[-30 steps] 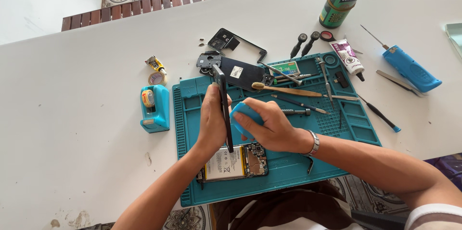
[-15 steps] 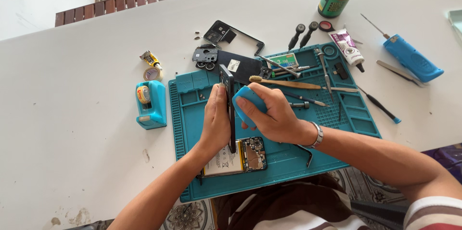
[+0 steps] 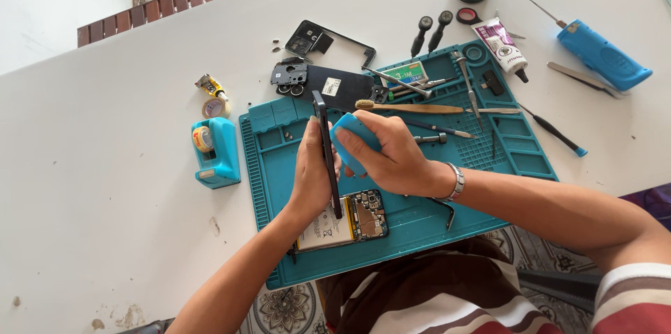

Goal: The person repairs a disassembled smartphone at a workbench. They hold the phone frame, use a blue pry tool to work around the edge of the device, use a screwdriver on the phone, and brush the interior with a toothbrush, with a removed battery and other phone parts on the mat.

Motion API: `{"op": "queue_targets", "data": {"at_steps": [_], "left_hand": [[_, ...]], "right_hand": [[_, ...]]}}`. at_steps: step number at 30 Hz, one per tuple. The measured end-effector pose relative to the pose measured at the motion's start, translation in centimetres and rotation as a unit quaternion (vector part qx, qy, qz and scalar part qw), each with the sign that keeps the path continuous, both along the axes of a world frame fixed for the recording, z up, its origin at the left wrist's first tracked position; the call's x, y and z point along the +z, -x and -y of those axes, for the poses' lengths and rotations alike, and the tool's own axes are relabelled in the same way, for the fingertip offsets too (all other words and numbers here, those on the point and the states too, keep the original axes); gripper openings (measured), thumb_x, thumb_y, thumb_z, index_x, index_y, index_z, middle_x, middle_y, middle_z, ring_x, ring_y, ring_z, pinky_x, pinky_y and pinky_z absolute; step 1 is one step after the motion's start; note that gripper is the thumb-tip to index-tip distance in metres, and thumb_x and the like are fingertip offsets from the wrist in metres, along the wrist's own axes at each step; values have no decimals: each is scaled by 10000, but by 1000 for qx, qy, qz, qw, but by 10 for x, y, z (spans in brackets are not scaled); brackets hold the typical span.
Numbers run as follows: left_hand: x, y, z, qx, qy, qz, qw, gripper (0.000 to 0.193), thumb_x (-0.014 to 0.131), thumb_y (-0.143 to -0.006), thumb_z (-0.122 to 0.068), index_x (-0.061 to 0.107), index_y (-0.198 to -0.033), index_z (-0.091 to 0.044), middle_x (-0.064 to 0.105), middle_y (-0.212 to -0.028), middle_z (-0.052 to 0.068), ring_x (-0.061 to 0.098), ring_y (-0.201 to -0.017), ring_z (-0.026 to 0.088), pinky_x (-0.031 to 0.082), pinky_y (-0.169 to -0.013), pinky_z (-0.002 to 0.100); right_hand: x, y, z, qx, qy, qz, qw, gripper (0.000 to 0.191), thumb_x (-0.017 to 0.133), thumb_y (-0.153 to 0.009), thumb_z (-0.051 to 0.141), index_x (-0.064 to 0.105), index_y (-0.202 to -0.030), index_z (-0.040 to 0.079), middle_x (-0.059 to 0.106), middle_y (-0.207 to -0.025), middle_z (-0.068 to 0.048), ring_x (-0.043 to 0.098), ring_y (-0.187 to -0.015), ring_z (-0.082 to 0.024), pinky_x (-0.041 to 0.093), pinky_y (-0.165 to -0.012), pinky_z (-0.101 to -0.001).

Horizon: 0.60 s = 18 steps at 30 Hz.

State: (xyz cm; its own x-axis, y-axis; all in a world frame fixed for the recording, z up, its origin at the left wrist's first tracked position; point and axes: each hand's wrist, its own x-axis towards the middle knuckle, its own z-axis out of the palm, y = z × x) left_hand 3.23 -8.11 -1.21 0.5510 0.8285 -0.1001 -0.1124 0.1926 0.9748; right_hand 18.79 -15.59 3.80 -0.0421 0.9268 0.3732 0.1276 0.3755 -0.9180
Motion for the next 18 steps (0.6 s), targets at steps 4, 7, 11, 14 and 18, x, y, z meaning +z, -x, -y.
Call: {"op": "queue_targets", "data": {"at_steps": [4, 7, 11, 14, 18], "left_hand": [[0, 2, -1, -13, 18, -18, 1000, 537, 291, -1044, -582, 525, -1056, -99, 420, -650, -19, 456, -509, 55, 448, -478, 216], [-1, 2, -2, -20, 9, -8, 1000, 543, 285, -1065, -577, 519, -1020, -88, 419, -647, -22, 448, -510, 61, 478, -499, 231], [-1, 5, -5, -2, -112, -28, 993, 488, 274, -1120, -501, 497, -996, -85, 440, -678, -26, 407, -560, 52, 357, -476, 246], [4, 9, -9, 20, -211, -60, 975, 433, 277, -1141, -434, 473, -996, -77, 453, -684, -15, 404, -578, 57, 346, -479, 272], [12, 12, -10, 16, -250, -97, 963, 397, 272, -1133, -396, 450, -1002, -65, 465, -655, 17, 415, -546, 86, 346, -456, 292]], "right_hand": [[0, 2, -2, 5, -15, -4, 1000, 255, 538, -1090, 241, 603, -996, 13, 703, -727, -28, 711, -629, -80, 542, -504, -210], [0, 3, -2, 14, -8, -25, 1000, 254, 533, -1095, 251, 602, -1029, 16, 702, -734, -26, 714, -647, -75, 564, -535, -213], [2, 2, -2, -11, 2, 15, 1000, 253, 565, -1072, 237, 608, -955, 16, 696, -710, -33, 716, -599, -84, 534, -478, -217], [3, 0, -3, -14, 12, 28, 999, 247, 582, -1061, 223, 600, -932, 13, 675, -671, -34, 724, -574, -88, 542, -466, -219], [4, -2, -4, -9, -10, 51, 999, 241, 588, -1059, 205, 589, -921, 7, 678, -679, -34, 723, -571, -89, 538, -468, -218]]}}
